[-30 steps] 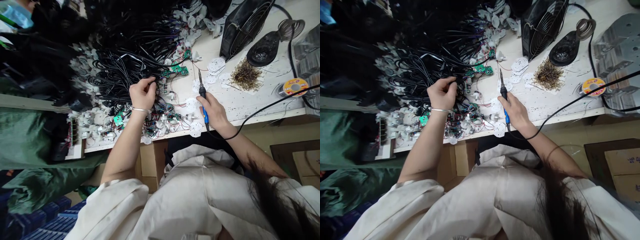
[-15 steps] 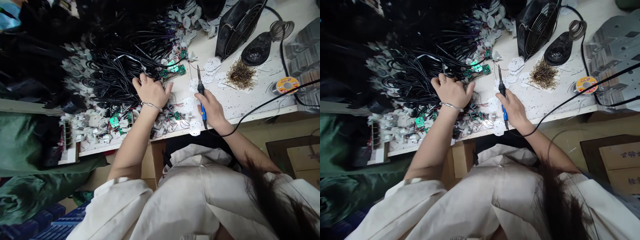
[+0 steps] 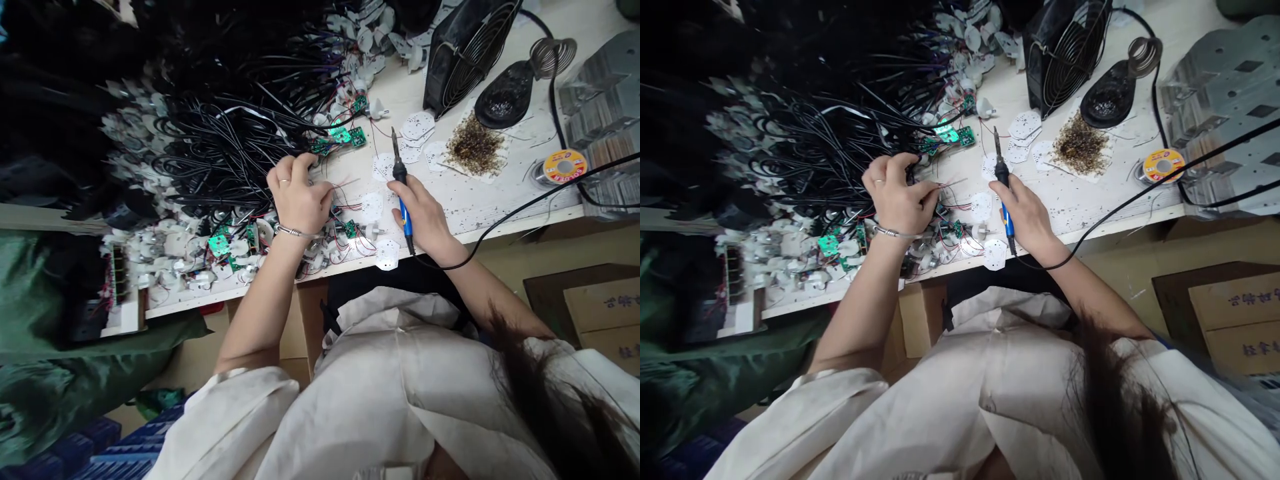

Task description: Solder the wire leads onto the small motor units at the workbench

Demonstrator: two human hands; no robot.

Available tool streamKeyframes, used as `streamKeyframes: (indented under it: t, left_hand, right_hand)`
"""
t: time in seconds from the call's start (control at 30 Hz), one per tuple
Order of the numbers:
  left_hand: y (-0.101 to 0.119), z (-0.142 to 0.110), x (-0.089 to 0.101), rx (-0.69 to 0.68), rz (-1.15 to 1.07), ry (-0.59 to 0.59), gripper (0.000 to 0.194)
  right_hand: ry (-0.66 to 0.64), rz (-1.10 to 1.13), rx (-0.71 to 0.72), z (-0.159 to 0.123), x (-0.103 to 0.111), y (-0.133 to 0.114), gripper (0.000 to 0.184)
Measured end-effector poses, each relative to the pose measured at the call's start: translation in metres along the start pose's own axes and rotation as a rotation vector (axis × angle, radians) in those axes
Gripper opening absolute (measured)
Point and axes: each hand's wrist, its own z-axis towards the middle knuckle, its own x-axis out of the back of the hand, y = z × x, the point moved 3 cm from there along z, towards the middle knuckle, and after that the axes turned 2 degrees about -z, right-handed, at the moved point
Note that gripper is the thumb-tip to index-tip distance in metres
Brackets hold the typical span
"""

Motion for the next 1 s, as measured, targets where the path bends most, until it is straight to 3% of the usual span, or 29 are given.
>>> streamKeyframes:
  t: [0.23, 0.4, 0.57, 0.73, 0.87, 1.0]
  left_hand:
    - [0.011, 0.016, -0.016, -0.317, 0.018, -0.186, 0.032]
    - [0.008, 0.030, -0.018, -0.371, 0.009, -0.325, 0.027]
    - [0.019, 0.038, -0.015, -0.404, 0.061, -0.482, 0.022]
    - [0.025, 0.042, -0.007, -0.351, -0.084, -0.467, 0.023]
    - [0.018, 0.038, -0.005, -0.294, -0.203, -0.464, 0.023]
    - [0.010, 0.034, -0.008, -0.227, -0.354, -0.363, 0.026]
  right_hand:
    - [-0.056, -0.034, 0.070, 0.013, 0.011, 0.008, 0.053]
    - [-0.051, 0.034, 0.071, 0.015, 0.013, 0.012, 0.052]
    - [-0.026, 0.118, 0.059, 0.011, 0.014, 0.019, 0.060]
    - [-0.004, 0.241, 0.013, 0.007, 0.005, 0.014, 0.071]
    - [-0.041, 0.227, 0.010, 0.008, -0.009, -0.003, 0.069]
    - [-0.073, 0.194, 0.028, 0.014, -0.013, -0.016, 0.068]
